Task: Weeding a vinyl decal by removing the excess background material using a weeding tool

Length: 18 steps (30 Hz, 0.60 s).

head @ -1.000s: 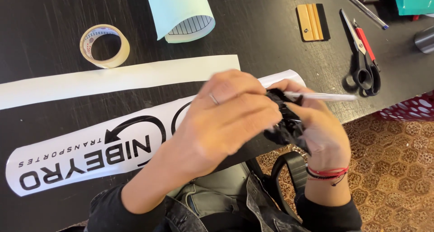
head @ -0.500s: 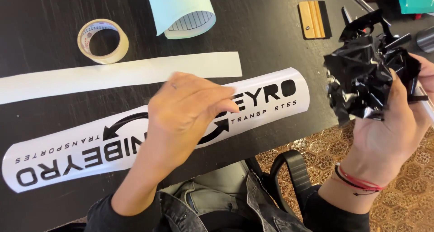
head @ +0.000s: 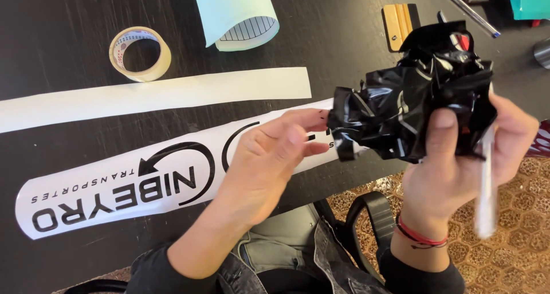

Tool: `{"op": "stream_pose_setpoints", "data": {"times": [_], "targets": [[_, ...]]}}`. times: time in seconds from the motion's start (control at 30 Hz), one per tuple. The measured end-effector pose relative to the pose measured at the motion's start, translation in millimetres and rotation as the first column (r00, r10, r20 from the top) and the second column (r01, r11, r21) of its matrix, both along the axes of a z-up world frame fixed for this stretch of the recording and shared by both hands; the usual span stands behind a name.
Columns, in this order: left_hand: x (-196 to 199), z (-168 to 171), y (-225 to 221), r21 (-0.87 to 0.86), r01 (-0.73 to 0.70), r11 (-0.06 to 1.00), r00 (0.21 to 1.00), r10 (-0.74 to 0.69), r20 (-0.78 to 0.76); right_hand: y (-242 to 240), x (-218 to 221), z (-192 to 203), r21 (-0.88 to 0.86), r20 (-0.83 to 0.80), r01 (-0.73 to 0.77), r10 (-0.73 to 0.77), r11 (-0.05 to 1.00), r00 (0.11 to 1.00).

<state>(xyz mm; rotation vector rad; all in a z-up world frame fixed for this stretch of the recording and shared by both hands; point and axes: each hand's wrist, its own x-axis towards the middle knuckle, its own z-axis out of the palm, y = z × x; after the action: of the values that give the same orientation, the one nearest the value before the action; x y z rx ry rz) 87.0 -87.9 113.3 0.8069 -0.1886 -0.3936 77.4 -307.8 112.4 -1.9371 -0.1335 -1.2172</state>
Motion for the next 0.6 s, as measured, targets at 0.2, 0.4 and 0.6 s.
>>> {"op": "stream_pose_setpoints", "data": {"times": [0.2, 0.4, 0.6], "targets": [[-5.5, -5.3, -22.0, 0.079, -0.288, 0.954, 0.956, 0.28, 0.09, 25.6, -9.9, -6.8, -0.101, 0.149, 0.263, -0.247, 0.959, 0.958], [-6.7, -4.6, -16.1, 0.033, -0.321, 0.946, 0.92, 0.304, 0.247, 35.4, -15.7, -10.2, 0.018, 0.078, 0.161, -0.162, 0.987, 0.984], [-9.3, -17.0, -17.8, 0.207, -0.265, 0.942, 0.892, 0.157, 0.425, 37.7, -10.7, -13.3, 0.084, 0.123, 0.217, -0.226, 0.972, 0.966]]}}
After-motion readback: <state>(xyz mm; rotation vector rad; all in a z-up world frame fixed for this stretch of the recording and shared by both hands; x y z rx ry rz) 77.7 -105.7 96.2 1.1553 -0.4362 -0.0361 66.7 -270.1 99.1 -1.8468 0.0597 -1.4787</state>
